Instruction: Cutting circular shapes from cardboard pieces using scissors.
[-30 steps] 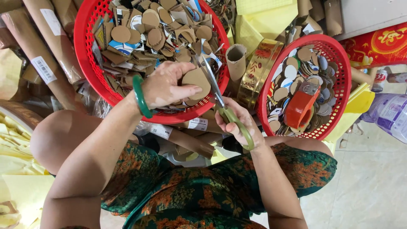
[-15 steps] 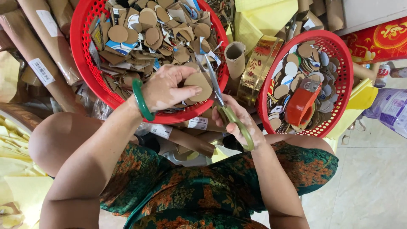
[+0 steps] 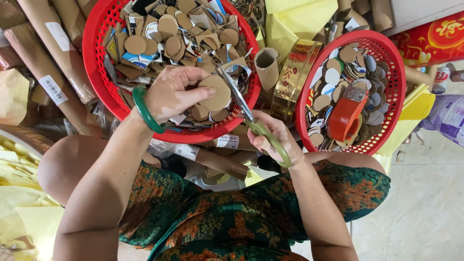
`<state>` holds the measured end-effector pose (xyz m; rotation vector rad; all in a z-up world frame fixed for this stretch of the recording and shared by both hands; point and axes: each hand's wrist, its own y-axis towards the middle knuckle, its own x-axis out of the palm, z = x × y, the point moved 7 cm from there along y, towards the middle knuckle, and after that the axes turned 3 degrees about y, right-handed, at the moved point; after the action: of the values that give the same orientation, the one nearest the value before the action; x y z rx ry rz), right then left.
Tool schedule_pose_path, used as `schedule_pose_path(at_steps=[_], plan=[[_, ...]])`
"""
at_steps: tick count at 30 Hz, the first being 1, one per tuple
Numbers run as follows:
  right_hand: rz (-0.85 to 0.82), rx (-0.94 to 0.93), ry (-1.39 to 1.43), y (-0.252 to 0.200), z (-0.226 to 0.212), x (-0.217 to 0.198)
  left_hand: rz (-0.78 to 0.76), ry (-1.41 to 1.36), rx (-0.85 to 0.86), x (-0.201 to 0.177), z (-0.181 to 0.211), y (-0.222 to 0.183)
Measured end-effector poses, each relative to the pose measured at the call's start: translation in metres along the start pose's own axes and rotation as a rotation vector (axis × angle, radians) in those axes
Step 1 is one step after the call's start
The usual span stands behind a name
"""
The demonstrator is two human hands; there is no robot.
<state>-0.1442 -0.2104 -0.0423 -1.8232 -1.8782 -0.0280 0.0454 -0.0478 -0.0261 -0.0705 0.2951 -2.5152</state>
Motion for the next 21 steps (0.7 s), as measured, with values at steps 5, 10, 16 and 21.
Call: schedule_pose_path(at_steps=[5,10,16,21], plan=[[0.02,-0.022,0.016,-0.001,0.006,-0.002,0.014,0.091,-0.05,-0.005,0.003,-0.002],[0.106,0.011,-0.155,0.002,0.009,-0.006,0.025,0.089,-0.016,-0.009,-0.011,0.005],[0.242,0.003,-0.156,0.006,0.012,-0.02,0.117,0.268,-0.12,-0.03,-0.008,0.004],[0.103,-0.115,-0.086,0.004,-0.008,-0.008,0.201,0.075,-0.042,-0.048,-0.017,0.002]])
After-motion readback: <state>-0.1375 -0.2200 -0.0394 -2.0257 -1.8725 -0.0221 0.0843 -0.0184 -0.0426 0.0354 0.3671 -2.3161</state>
